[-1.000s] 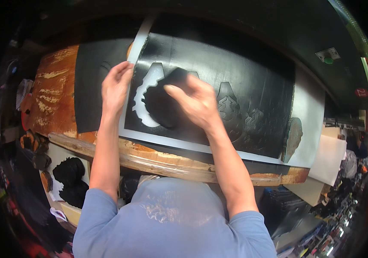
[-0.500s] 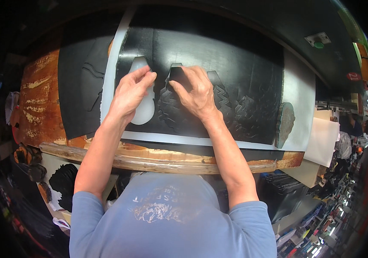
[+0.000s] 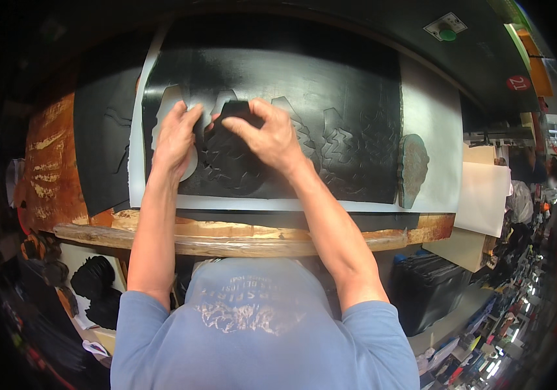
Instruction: The person places a sheet of black rubber into a press, then removes several molded rubber pieces from the press. They trim the edges of the molded pieces with a knife and stack them on a table.
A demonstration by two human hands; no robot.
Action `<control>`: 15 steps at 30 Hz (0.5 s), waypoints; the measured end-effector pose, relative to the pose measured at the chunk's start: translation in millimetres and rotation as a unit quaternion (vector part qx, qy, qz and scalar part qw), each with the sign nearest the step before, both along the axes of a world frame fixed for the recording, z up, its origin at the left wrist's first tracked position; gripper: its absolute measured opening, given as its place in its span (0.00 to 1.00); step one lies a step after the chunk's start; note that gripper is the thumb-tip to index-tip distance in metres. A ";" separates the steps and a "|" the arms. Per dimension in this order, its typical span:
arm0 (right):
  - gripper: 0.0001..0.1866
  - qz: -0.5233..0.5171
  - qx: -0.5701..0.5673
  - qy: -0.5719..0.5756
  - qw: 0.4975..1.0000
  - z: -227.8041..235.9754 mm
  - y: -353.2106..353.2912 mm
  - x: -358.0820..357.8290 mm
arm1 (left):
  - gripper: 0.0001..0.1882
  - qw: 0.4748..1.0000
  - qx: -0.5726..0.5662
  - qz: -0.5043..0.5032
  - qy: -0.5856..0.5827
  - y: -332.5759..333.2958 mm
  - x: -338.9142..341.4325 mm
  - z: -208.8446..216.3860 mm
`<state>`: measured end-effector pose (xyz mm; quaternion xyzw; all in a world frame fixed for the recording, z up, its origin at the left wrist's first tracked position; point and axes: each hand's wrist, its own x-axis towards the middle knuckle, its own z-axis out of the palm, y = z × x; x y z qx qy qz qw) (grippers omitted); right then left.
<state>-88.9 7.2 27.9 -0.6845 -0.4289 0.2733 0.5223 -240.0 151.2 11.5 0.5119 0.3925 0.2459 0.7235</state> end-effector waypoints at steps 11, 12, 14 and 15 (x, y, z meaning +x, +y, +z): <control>0.13 -0.025 -0.111 0.008 0.994 43.9 -63.9 71.9 | 0.38 0.979 -0.190 -0.047 -0.063 -69.8 12.0 32.9; 0.14 -0.036 -0.067 -0.034 0.996 26.0 -57.4 70.0 | 0.37 0.981 -0.179 -0.057 -0.044 -69.8 17.4 33.7; 0.18 -0.104 -0.059 -0.166 0.979 -6.8 -45.7 64.9 | 0.37 0.985 -0.148 -0.092 -0.018 -69.0 30.4 33.7; 0.18 -0.125 -0.035 -0.188 0.974 -18.1 -44.7 63.5 | 0.37 0.985 -0.140 -0.099 0.005 -67.7 34.9 34.1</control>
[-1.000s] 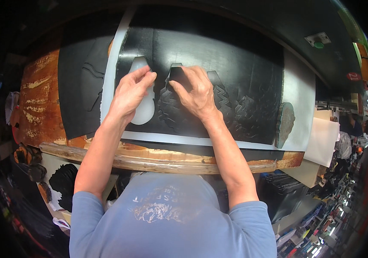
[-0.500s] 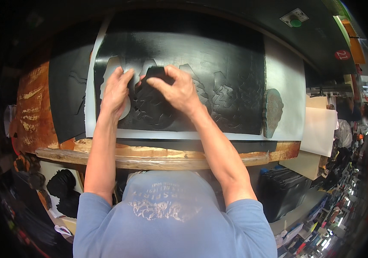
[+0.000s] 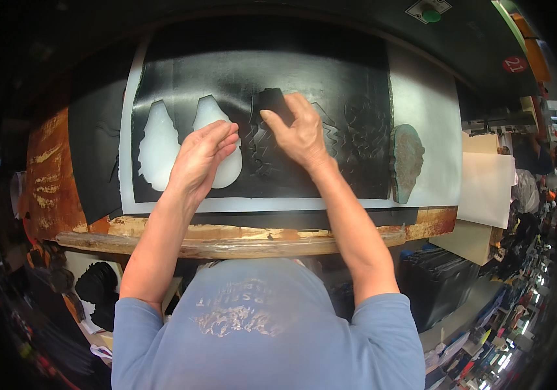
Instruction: The person places a sheet of black rubber into a press, then removes several molded rubber pieces from the press. They trim the edges of the molded pieces with a knife and stack them on a table.
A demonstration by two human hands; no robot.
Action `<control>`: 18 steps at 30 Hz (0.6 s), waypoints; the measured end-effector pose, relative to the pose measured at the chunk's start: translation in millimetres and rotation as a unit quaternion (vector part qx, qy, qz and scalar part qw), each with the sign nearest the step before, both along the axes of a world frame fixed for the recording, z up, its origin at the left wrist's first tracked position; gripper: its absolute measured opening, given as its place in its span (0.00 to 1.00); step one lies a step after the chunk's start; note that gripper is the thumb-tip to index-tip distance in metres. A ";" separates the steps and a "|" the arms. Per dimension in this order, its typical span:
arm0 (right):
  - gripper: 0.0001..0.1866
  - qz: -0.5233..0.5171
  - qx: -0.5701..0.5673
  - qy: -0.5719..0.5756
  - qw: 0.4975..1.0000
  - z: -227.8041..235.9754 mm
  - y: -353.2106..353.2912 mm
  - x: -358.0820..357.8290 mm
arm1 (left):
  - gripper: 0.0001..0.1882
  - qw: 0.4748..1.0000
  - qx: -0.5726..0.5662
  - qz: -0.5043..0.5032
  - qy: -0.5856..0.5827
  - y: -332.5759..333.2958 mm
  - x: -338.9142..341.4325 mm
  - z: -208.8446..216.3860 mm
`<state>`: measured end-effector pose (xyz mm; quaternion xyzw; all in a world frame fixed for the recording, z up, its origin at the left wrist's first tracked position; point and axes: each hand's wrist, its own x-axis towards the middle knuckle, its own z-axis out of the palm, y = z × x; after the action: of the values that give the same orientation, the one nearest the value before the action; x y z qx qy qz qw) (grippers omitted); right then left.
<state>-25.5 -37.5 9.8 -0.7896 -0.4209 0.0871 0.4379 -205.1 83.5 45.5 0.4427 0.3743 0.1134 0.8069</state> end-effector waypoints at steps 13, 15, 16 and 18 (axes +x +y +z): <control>0.23 0.014 0.126 -0.019 0.992 -18.9 -0.9 5.0 | 0.17 0.988 -0.026 0.076 -0.134 -14.3 49.9 -38.2; 0.21 0.004 0.142 -0.029 0.989 -20.4 -4.4 6.4 | 0.16 0.983 -0.042 0.074 -0.162 -14.5 51.5 -43.3; 0.20 0.025 0.094 -0.022 0.995 -17.5 -9.0 6.1 | 0.16 0.980 -0.051 0.074 -0.178 -14.1 48.7 -43.3; 0.18 0.075 0.017 -0.026 0.997 -2.8 -25.0 3.7 | 0.17 0.990 -0.010 0.040 -0.135 -10.9 39.8 -37.8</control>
<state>-21.8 -62.4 7.0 -0.7506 -0.4910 0.0922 0.4325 -165.3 72.6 7.7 0.3999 0.2806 0.2001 0.8493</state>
